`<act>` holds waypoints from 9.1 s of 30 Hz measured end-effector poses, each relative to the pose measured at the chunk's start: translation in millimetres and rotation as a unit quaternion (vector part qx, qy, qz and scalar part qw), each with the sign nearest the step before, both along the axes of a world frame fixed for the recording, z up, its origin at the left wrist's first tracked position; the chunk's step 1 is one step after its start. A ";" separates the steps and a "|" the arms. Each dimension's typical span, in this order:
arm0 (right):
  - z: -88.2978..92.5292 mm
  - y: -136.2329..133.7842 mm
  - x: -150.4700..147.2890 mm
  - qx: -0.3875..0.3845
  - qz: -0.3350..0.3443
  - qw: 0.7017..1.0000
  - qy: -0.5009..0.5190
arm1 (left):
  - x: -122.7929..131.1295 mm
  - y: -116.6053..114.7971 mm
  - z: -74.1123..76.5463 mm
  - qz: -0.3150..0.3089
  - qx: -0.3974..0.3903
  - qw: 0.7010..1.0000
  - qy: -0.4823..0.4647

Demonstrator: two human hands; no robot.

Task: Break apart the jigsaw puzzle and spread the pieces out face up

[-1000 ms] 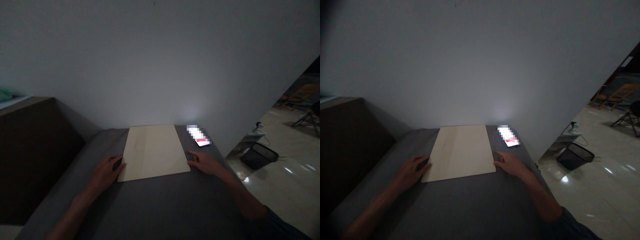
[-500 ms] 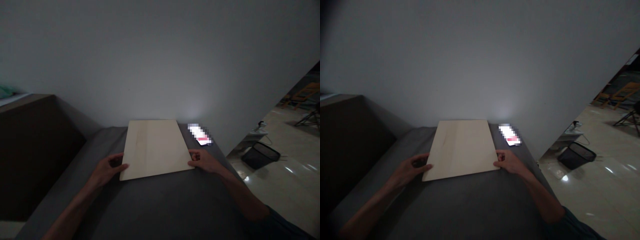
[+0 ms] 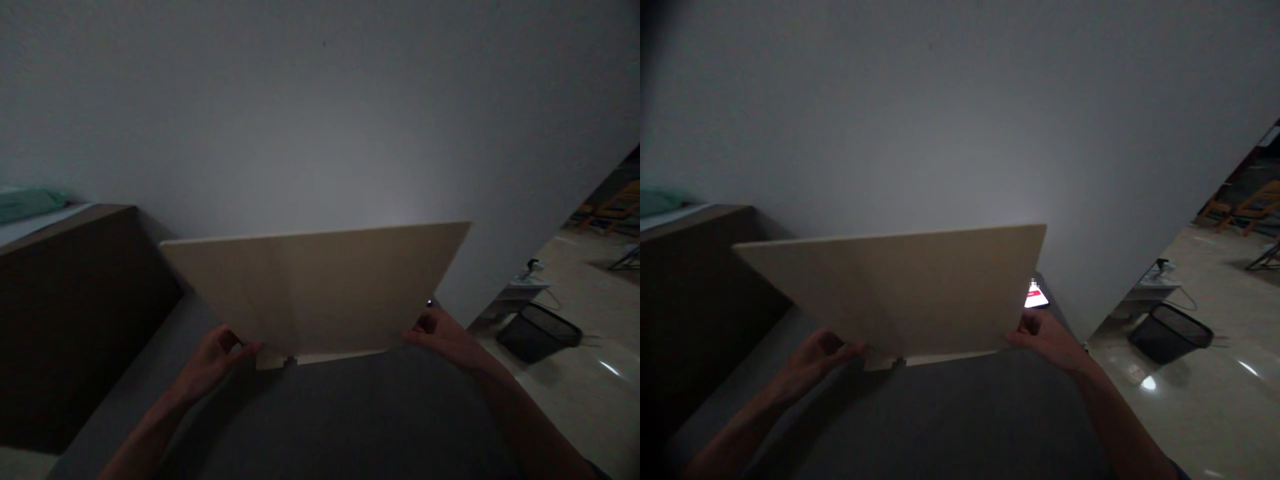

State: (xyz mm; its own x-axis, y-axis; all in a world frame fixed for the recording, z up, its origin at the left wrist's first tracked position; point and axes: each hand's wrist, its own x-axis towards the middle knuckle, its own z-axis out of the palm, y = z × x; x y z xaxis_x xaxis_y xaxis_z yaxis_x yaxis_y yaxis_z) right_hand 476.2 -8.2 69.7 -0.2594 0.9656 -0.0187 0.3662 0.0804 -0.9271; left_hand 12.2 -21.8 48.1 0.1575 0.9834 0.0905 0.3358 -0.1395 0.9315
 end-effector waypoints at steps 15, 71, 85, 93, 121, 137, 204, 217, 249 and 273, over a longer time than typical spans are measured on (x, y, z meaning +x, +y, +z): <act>-0.9 -3.8 0.8 0.064 0.021 0.998 -0.007 | -15.0 -5.4 1.4 -0.066 0.148 0.986 0.039; -28.1 -2.5 -21.2 0.066 -0.062 0.959 -0.270 | -0.8 -3.3 1.9 0.101 0.076 0.961 0.247; -43.5 12.2 -49.3 0.164 0.005 0.899 -0.407 | 52.2 -8.3 -41.2 -0.117 0.158 0.873 0.447; -32.2 11.9 -35.1 0.157 0.033 0.893 -0.420 | 55.7 -15.9 -35.8 -0.105 0.169 0.877 0.437; -26.1 12.1 -29.6 0.098 0.093 0.953 -0.270 | 74.3 -32.7 -27.8 -0.075 0.110 0.919 0.370; -38.1 34.9 -41.4 -0.091 -0.163 0.962 0.201 | 35.2 20.6 7.9 0.207 -0.193 0.908 -0.309; 51.6 87.6 -54.0 0.001 0.075 0.997 -0.007 | 12.2 83.7 16.6 0.016 0.085 0.994 0.068; 53.6 72.5 -88.8 0.184 0.001 0.982 -0.040 | 66.0 60.5 -16.8 -0.089 0.181 0.943 0.265; -22.7 8.5 -135.6 0.086 -0.060 0.984 0.142 | 100.3 29.3 16.0 -0.064 0.054 0.992 0.096; -57.1 35.9 -89.2 0.163 -0.085 0.957 -0.226 | 30.5 55.0 24.3 -0.147 0.112 0.919 0.348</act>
State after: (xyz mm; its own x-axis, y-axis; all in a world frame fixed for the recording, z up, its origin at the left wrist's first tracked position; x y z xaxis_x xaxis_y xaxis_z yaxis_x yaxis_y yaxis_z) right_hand 387.0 27.7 12.6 -0.1352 0.9669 0.2162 0.7577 0.2415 -0.6063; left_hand 42.8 33.2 72.3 0.5095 0.8582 0.0624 0.7566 -0.4814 0.4424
